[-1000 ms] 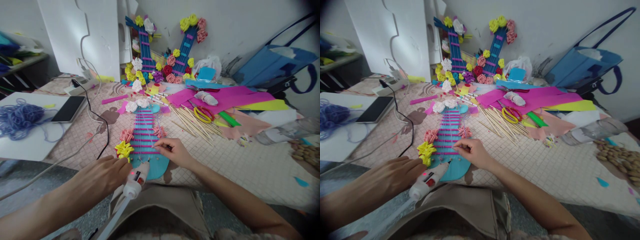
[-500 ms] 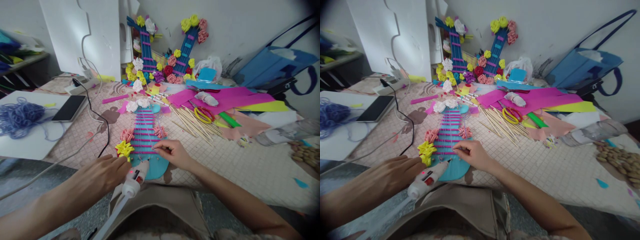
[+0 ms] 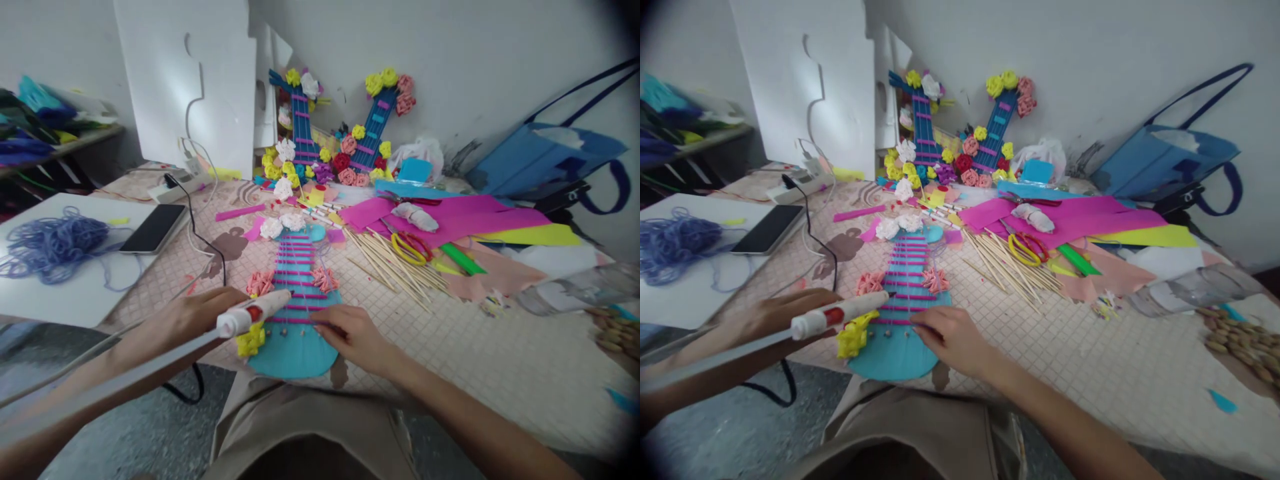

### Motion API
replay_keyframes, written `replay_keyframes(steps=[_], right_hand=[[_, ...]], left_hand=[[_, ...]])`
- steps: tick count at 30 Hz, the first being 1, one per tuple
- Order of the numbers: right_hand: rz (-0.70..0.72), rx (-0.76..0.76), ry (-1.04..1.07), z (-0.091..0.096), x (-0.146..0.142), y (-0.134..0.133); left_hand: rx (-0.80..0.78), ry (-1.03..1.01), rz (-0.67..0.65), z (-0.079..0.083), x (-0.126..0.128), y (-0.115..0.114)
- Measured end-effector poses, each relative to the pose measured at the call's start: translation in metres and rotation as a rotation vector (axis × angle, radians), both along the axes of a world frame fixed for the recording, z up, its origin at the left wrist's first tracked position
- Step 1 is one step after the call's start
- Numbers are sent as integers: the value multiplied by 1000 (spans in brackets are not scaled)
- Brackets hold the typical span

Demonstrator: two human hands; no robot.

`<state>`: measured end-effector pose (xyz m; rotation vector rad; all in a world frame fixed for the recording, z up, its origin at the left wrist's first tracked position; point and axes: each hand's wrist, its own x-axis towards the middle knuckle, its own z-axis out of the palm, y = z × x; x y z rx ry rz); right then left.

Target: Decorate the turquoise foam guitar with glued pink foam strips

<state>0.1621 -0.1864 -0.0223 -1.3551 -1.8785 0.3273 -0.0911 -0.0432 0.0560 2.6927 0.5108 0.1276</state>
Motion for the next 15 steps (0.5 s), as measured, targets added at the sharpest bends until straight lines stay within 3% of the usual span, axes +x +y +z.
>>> replay_keyframes(steps=[2,5,7,12,15], right_hand=[[-15,13,18,-1,0,0],[-57,46,53,-2,-2,-1],[-80,62,74,-1,-2,-1],[-81,84,86,1,-5,-1],[-56,77,94,2,-8,0]], left_hand=[[57,-55,231,-6,8,12],[106,-62,397,-18,22,35],[119,-59,595,-25,29,53],[189,-193,809,-38,41,107],[200,-213,869,-46,48,143]])
